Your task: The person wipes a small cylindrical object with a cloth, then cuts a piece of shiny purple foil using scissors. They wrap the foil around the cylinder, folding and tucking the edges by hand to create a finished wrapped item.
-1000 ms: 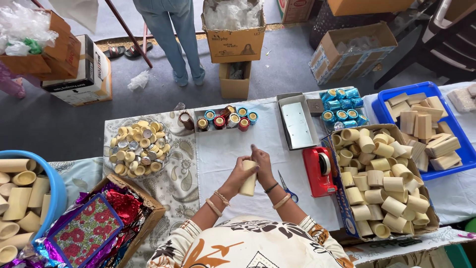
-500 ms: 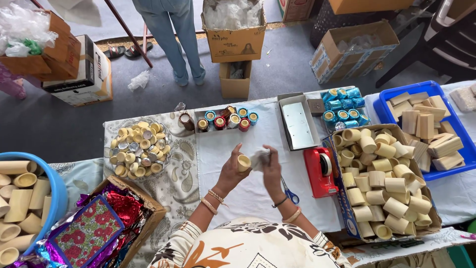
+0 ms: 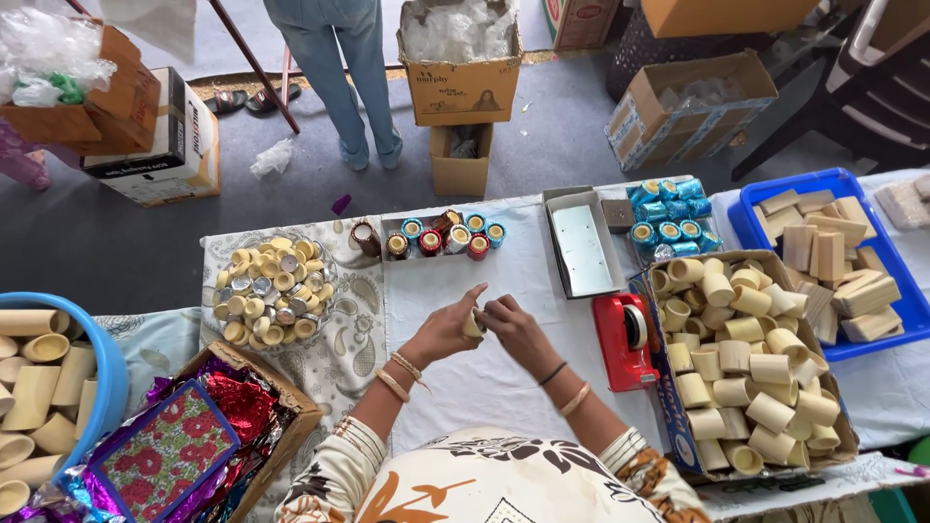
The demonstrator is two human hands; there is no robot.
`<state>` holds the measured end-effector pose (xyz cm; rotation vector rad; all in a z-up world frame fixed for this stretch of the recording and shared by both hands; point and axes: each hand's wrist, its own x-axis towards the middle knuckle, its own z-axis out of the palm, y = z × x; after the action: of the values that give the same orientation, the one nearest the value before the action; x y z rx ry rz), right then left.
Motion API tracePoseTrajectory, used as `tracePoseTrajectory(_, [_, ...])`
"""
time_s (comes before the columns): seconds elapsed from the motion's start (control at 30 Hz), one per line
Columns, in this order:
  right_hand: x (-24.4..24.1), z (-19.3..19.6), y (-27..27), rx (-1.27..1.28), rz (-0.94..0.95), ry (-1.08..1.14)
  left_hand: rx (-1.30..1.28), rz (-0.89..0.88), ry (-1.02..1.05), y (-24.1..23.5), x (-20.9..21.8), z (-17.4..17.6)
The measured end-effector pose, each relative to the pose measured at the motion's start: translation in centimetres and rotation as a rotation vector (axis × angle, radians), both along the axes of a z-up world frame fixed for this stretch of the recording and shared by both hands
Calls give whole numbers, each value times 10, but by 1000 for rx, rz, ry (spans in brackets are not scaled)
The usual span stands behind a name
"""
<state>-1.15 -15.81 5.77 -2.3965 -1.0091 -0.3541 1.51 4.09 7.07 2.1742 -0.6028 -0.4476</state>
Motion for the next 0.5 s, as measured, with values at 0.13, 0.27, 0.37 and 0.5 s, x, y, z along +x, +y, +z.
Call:
tracePoseTrajectory(0.13, [1,-39,6,14,-296,68,181,22,-429,-1,2,-28])
tracePoseTrajectory(0.27, [12,-60,-24,747,-183,1095,13,53,-561,1,-2,-25])
tracePoseTrajectory(0.37, [13,-34,-10,970,-168,1016,-63,92,-517,-1,2,-33])
tracePoseTrajectory(0.5, [-5,-12,11,474,-286,410,-78,81,-492,0,3,-30])
